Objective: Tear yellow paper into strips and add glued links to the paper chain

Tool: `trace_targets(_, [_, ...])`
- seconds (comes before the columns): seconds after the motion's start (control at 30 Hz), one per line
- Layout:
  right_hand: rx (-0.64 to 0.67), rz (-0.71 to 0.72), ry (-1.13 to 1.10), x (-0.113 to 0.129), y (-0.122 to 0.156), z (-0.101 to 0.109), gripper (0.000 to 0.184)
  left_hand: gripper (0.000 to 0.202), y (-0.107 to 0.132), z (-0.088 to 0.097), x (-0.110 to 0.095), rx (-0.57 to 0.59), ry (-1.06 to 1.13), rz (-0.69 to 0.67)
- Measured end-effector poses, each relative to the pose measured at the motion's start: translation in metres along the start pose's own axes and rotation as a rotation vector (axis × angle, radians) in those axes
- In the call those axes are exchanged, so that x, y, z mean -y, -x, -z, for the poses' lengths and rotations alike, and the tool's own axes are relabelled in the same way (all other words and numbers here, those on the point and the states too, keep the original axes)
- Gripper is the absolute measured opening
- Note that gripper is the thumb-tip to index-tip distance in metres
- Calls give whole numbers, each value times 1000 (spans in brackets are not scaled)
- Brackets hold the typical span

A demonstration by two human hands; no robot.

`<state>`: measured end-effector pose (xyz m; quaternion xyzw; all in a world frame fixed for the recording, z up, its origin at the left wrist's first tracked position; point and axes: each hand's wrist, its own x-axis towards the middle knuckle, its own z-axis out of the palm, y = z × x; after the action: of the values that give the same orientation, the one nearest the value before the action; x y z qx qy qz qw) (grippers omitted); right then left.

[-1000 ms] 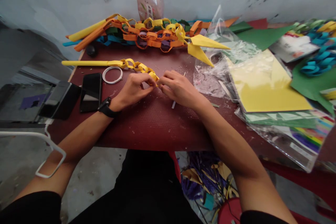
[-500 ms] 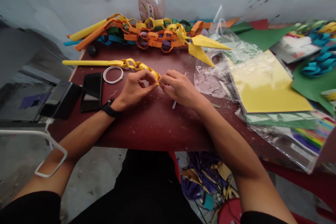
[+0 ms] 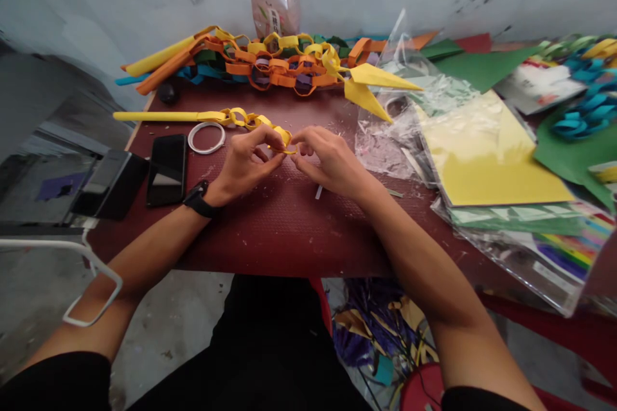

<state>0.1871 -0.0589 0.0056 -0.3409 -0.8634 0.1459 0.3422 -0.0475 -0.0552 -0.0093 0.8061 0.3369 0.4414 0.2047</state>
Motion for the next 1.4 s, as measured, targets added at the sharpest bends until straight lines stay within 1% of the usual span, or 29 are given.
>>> trace_targets(0.1, [20,18,21,0,-1,0,15,9,1,-1,1,17,-18,-19])
trace_targets(0.2, [-6,29,47,-1,-1,-1,12,10,2,-3,2,30,-41,-37])
trace_targets(0.3, [-15,11,66,-1,0,-3,9,11,3,-5,2,33,-47,-64])
trace_targets(0.53, [-22,18,62,-1,0,-6,4,17,4,-5,-1,74,-66,-62])
trace_targets(0.67, [-5,20,59,0,0,-7,5,22,3,-4,-3,104,-67,-46])
trace_targets(0.87, [12,24,78,0,1,-8,11,26,3,-5,-3,107,-62,-65])
trace_targets(1.0, [0,14,141,0,2,-11,8,27,2,-5,-2,107,-69,-73])
trace_targets(1.17, [-5,-7,222,-1,3,-14,20,27,2,-5,-1,132,-99,-51])
trace_targets(1.27, [-7,-6,200,-2,2,-14,21,28,2,-4,2,127,-98,-49])
trace_targets(1.4, [-3,-7,123,-3,1,-11,15,27,0,-3,8,107,-71,-47])
